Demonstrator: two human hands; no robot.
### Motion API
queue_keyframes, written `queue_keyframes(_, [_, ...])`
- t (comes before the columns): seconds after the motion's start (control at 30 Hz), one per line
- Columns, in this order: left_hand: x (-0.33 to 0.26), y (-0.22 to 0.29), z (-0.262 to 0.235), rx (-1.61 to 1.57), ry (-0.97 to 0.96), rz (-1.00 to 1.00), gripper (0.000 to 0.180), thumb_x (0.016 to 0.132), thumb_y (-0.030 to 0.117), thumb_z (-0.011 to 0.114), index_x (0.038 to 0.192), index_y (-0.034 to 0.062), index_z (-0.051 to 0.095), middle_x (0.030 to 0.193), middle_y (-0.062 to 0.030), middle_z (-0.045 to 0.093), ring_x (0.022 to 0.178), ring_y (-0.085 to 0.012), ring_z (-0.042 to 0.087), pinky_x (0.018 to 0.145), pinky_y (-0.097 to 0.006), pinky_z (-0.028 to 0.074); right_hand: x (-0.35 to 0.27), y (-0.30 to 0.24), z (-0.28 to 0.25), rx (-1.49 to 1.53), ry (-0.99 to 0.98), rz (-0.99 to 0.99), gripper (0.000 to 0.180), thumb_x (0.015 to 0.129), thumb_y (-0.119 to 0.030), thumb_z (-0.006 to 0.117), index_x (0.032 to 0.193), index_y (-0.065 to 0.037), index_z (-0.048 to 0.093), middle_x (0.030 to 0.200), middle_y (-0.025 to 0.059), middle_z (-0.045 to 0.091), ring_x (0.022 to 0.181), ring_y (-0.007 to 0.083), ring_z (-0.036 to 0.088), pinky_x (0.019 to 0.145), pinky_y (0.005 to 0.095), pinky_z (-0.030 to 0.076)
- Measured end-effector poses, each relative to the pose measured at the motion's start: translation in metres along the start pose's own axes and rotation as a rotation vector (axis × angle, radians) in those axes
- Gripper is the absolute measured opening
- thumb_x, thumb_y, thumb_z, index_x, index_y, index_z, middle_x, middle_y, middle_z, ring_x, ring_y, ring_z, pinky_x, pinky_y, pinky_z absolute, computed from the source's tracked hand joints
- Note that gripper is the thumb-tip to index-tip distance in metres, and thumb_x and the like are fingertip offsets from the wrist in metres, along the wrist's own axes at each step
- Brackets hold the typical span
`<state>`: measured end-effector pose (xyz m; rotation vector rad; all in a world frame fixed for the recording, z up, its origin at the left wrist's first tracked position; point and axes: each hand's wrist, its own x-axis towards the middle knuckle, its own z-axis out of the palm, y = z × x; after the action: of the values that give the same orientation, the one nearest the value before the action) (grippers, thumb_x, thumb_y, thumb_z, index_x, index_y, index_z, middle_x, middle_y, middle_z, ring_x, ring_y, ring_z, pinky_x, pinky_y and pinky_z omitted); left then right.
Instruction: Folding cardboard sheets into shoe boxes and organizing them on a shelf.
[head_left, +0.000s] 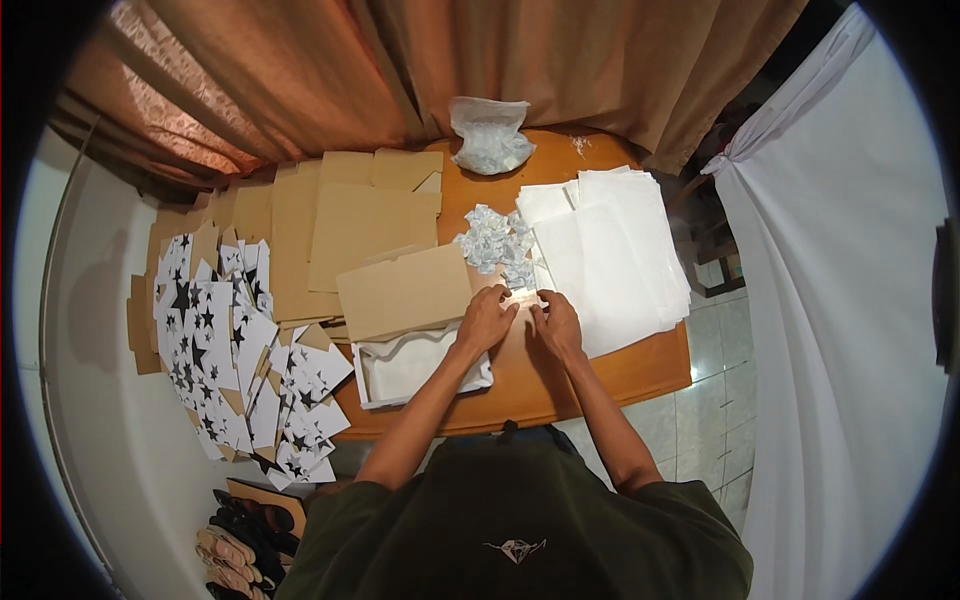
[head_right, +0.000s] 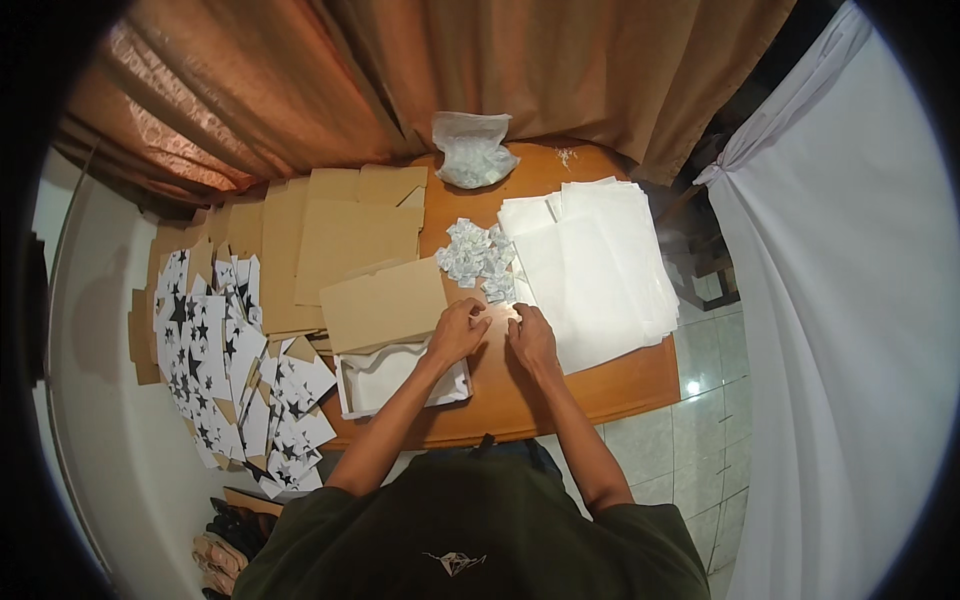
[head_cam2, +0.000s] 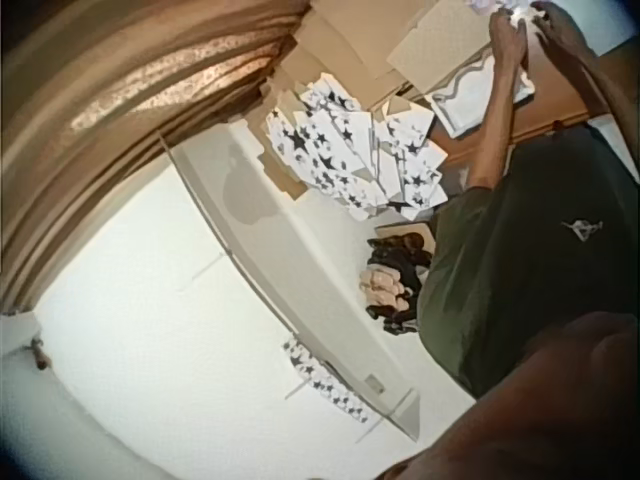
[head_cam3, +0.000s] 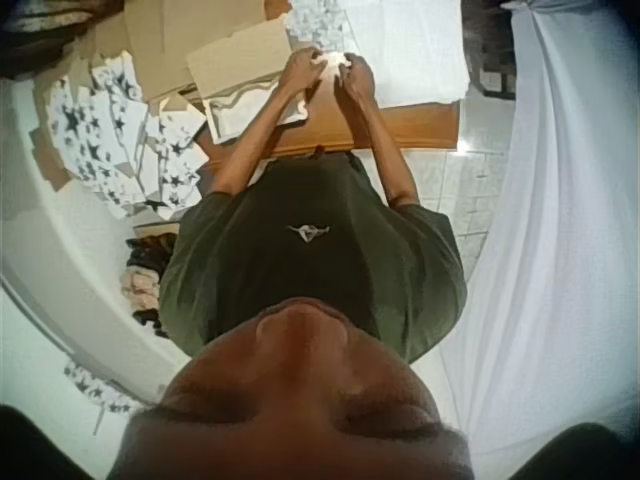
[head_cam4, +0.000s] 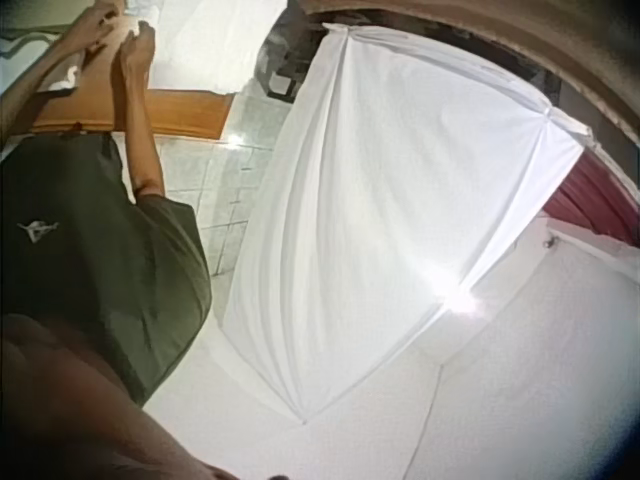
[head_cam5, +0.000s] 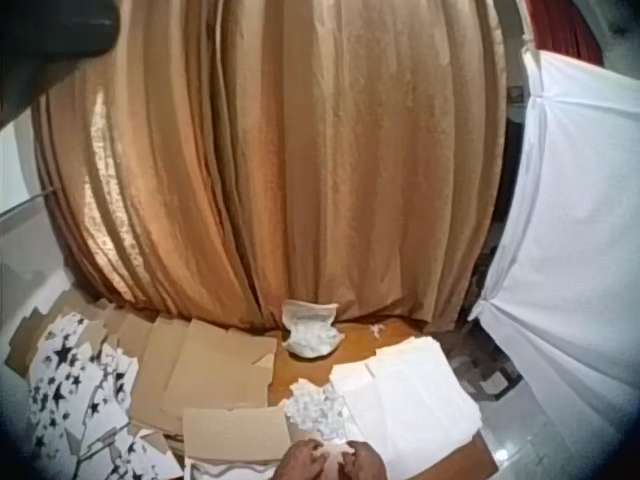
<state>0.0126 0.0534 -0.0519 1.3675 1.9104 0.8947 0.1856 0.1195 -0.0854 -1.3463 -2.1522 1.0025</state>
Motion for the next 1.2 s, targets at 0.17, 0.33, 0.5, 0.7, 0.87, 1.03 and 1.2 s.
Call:
queue_keyframes(0.17, [0.063,-0.023,0.047,0.057,0.005,-0.168,0.029,0.088,0.014,0.070,0.111,-0.0040,0.065,0.110,-0.0269,0.067,0.105,-0.0419,0.064,0.093,-0.047,0.051,0.054,0.028,0.006,-0.053,-0.070,-0.034,0.029,0.093,-0.013,0.064,0.119,0.001,0.065,0.111,0.0239,0.067,0.098,0.0382,0.068,0.085,0.0460,0.054])
queue_keyframes(0.33, [0.096,-0.056,0.070,0.202,0.082,-0.229,0.027,0.087,0.011,0.070,0.110,-0.0013,0.065,0.114,-0.0231,0.065,0.107,-0.0416,0.063,0.094,-0.048,0.051,0.090,0.034,0.019,-0.085,-0.146,-0.104,0.027,0.090,-0.011,0.065,0.115,-0.002,0.064,0.103,0.0230,0.064,0.094,0.0425,0.065,0.082,0.0501,0.053])
queue_keyframes(0.5, [0.109,-0.039,0.083,0.282,0.048,-0.310,0.019,0.086,0.011,0.069,0.103,0.0045,0.065,0.108,-0.0183,0.061,0.101,-0.0399,0.064,0.086,-0.049,0.053,0.106,0.050,0.031,-0.125,-0.205,-0.102,0.023,0.089,-0.010,0.066,0.110,-0.003,0.062,0.103,0.0207,0.061,0.090,0.0423,0.064,0.077,0.0511,0.053])
queue_keyframes(0.7, [0.105,-0.029,0.083,0.235,0.142,-0.282,0.011,0.087,0.011,0.065,0.097,0.0054,0.065,0.101,-0.0166,0.059,0.096,-0.0398,0.064,0.082,-0.050,0.052,0.105,0.047,0.030,-0.033,-0.152,-0.099,0.023,0.086,-0.007,0.068,0.108,-0.003,0.062,0.106,0.0185,0.059,0.089,0.0422,0.062,0.076,0.0494,0.052])
queue_keyframes(0.87, [0.095,-0.018,0.063,0.174,0.202,-0.144,0.010,0.087,0.010,0.065,0.095,0.0038,0.065,0.095,-0.0165,0.064,0.091,-0.0391,0.064,0.080,-0.048,0.052,0.104,0.039,0.011,0.041,-0.100,-0.207,0.023,0.086,-0.008,0.072,0.107,-0.006,0.063,0.104,0.0151,0.060,0.100,0.0335,0.059,0.082,0.0450,0.051])
queue_keyframes(1.03, [0.061,0.008,0.026,-0.196,0.161,-0.223,0.007,0.091,0.001,0.061,0.097,-0.0001,0.066,0.082,-0.0123,0.069,0.073,-0.0226,0.070,0.069,-0.034,0.054,0.092,0.000,-0.016,0.400,-0.313,0.040,0.019,0.088,-0.006,0.073,0.104,-0.001,0.065,0.089,0.0055,0.067,0.073,0.0118,0.059,0.067,0.0267,0.049])
queue_keyframes(1.2, [0.004,0.016,-0.015,-0.410,0.205,-0.319,0.009,0.095,-0.001,0.064,0.103,-0.0046,0.065,0.086,-0.0074,0.069,0.078,-0.0120,0.069,0.072,-0.025,0.055,0.055,-0.047,-0.012,0.527,-0.383,-0.017,0.020,0.091,-0.004,0.069,0.110,0.000,0.063,0.093,0.0089,0.069,0.074,0.0116,0.065,0.066,0.0270,0.052])
